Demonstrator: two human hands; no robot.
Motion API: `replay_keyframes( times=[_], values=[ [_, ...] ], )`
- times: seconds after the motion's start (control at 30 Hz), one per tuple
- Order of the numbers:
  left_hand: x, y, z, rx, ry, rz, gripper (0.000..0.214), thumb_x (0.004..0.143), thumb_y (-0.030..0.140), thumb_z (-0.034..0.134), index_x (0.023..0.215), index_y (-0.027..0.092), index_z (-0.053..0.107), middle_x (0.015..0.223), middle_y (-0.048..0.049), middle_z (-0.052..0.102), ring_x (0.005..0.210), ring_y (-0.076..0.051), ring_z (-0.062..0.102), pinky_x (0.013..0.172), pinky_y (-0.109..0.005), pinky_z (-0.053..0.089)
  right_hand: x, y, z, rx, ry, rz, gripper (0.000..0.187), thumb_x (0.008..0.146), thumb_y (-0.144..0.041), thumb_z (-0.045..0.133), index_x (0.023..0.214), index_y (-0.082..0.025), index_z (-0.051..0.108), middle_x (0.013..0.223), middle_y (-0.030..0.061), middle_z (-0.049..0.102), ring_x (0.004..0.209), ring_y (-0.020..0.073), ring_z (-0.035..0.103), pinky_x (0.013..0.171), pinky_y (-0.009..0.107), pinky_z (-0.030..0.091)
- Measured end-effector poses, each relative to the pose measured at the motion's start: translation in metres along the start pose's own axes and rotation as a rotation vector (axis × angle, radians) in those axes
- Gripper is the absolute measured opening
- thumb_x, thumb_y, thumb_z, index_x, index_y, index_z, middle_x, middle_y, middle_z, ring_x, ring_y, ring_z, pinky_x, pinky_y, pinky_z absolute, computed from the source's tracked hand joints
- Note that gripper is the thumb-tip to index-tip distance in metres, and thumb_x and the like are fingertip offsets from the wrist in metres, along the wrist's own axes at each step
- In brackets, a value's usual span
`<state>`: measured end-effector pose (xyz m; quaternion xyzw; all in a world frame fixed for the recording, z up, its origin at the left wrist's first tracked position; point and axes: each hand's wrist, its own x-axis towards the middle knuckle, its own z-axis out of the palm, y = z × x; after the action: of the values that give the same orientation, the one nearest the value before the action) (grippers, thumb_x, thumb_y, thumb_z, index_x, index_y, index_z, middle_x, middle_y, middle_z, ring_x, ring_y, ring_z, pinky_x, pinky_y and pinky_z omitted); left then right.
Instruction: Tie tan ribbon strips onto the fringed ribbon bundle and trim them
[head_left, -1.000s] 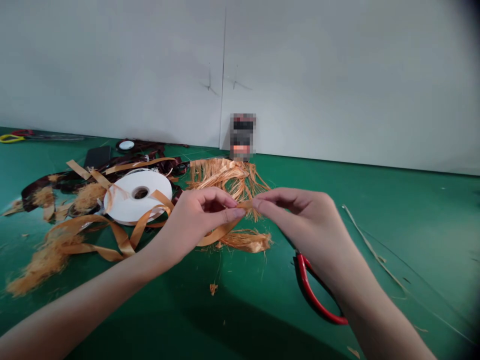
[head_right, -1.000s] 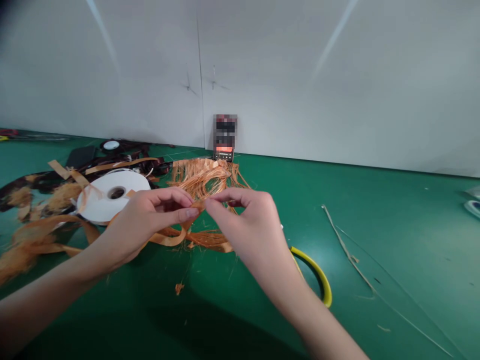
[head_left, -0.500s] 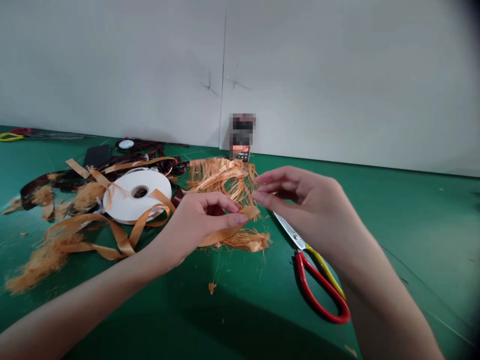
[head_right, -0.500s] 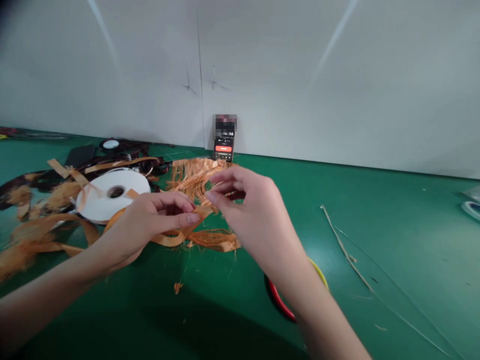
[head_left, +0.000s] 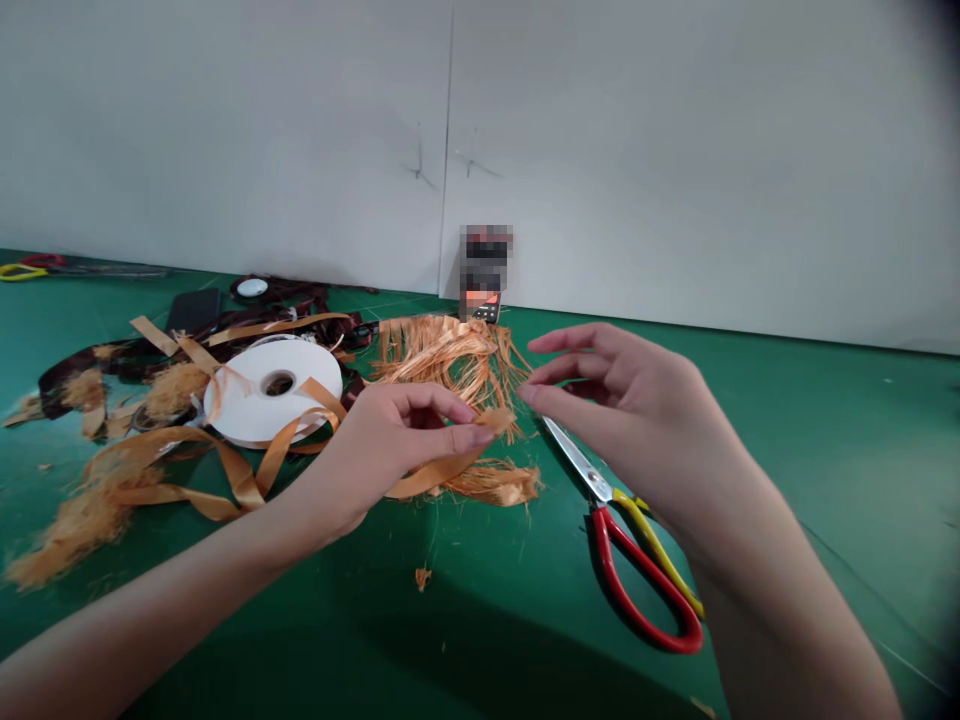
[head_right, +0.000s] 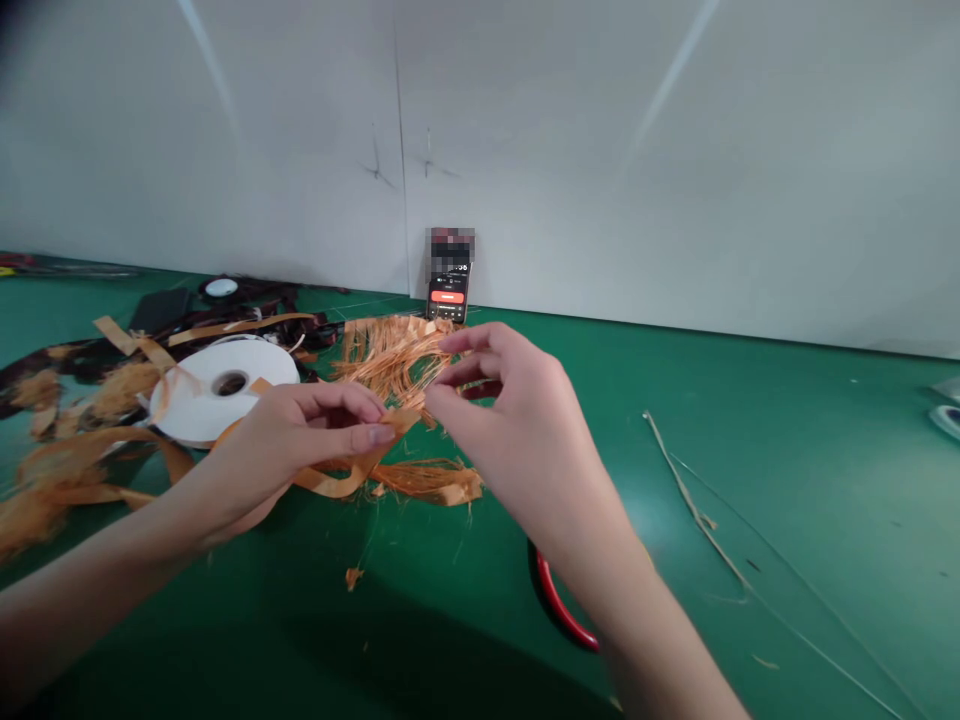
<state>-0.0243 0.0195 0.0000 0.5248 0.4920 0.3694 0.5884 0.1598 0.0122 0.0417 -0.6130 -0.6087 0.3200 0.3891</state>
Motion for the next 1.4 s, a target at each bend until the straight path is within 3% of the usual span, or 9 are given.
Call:
replay_keyframes(
  times=[0.1,0.27,0.33,0.53,0.7,0.8,1.0,1.13,1.4],
  values=[
    [0.0003,0.0007,0.0006,0.002,0.016,-0.003,0.020,0.063,0.034,0.085,0.068,0.021,0.071,0.068,0.0034,0.062,0.064,-0.009,0.053,0.061,-0.022,0.041,0.0017,0.0021,-0.0020,0.038,-0.011,0.001,0.035,0.072,-0.029,0.070,0.104,-0.021,0.060,0.087,0.0025,0.073,0.076,0.0182,0.066,0.067,0.033,0.051],
    [-0.0008,0.0024,0.0023,-0.026,-0.038,-0.016,0.017,0.061,0.029,0.085,0.066,0.021,0.071,0.069,0.0032,0.065,0.066,-0.009,0.055,0.063,-0.021,0.043,-0.0024,-0.0016,0.0031,0.016,-0.232,0.030,0.036,0.070,-0.023,0.070,0.104,-0.021,0.059,0.084,0.0009,0.073,0.079,0.0178,0.066,0.062,0.029,0.050],
    [-0.0009,0.0023,0.0024,-0.003,-0.038,-0.025,0.019,0.061,0.030,0.086,0.068,0.021,0.071,0.068,0.0032,0.064,0.065,-0.009,0.053,0.062,-0.021,0.042,-0.0032,-0.0022,0.0046,-0.008,-0.210,0.034,0.032,0.070,-0.021,0.068,0.100,-0.021,0.060,0.079,0.0001,0.072,0.075,0.0170,0.065,0.060,0.028,0.049],
    [0.0011,0.0010,0.0020,0.052,0.003,-0.057,0.026,0.061,0.040,0.085,0.070,0.020,0.070,0.069,0.0019,0.061,0.065,-0.012,0.054,0.062,-0.026,0.042,-0.0004,0.0026,0.0019,0.050,0.040,0.019,0.032,0.073,-0.024,0.069,0.103,-0.022,0.059,0.084,-0.0005,0.070,0.071,0.0150,0.064,0.065,0.031,0.049],
    [0.0014,0.0007,0.0011,0.047,-0.004,-0.066,0.026,0.061,0.040,0.085,0.071,0.021,0.070,0.071,0.0018,0.063,0.066,-0.012,0.055,0.065,-0.026,0.044,0.0000,0.0023,0.0052,0.132,-0.156,0.086,0.042,0.074,-0.035,0.073,0.110,-0.022,0.055,0.092,0.0017,0.074,0.082,0.0181,0.068,0.069,0.032,0.052],
    [0.0007,0.0003,0.0008,0.015,-0.040,-0.058,0.023,0.062,0.036,0.085,0.073,0.020,0.071,0.075,0.0010,0.066,0.071,-0.013,0.058,0.070,-0.027,0.046,0.0005,0.0013,0.0060,0.124,-0.216,0.100,0.039,0.074,-0.036,0.074,0.107,-0.022,0.058,0.088,0.0010,0.075,0.080,0.0178,0.069,0.070,0.032,0.053],
    [-0.0008,-0.0007,0.0019,-0.033,-0.070,-0.043,0.016,0.067,0.029,0.082,0.071,0.020,0.070,0.075,0.0003,0.070,0.077,-0.014,0.064,0.076,-0.027,0.050,0.0007,-0.0002,0.0009,0.135,-0.225,0.125,0.037,0.073,-0.035,0.075,0.105,-0.023,0.060,0.081,0.0003,0.076,0.078,0.0183,0.070,0.066,0.030,0.054],
    [-0.0003,-0.0017,0.0025,-0.008,-0.067,-0.024,0.015,0.067,0.029,0.082,0.070,0.021,0.070,0.077,0.0003,0.070,0.073,-0.013,0.063,0.071,-0.025,0.050,0.0007,0.0019,0.0004,0.125,-0.223,0.080,0.026,0.076,-0.027,0.072,0.099,-0.022,0.061,0.073,-0.0010,0.075,0.075,0.0173,0.071,0.066,0.029,0.053],
    [0.0001,-0.0031,0.0027,0.060,-0.058,-0.030,0.018,0.065,0.033,0.083,0.072,0.020,0.072,0.081,-0.0020,0.071,0.075,-0.015,0.064,0.070,-0.027,0.051,0.0023,0.0021,0.0056,-0.095,-0.047,-0.035,0.015,0.079,-0.011,0.064,0.085,-0.024,0.059,0.067,-0.0040,0.073,0.072,0.0157,0.071,0.072,0.030,0.053]
  ],
)
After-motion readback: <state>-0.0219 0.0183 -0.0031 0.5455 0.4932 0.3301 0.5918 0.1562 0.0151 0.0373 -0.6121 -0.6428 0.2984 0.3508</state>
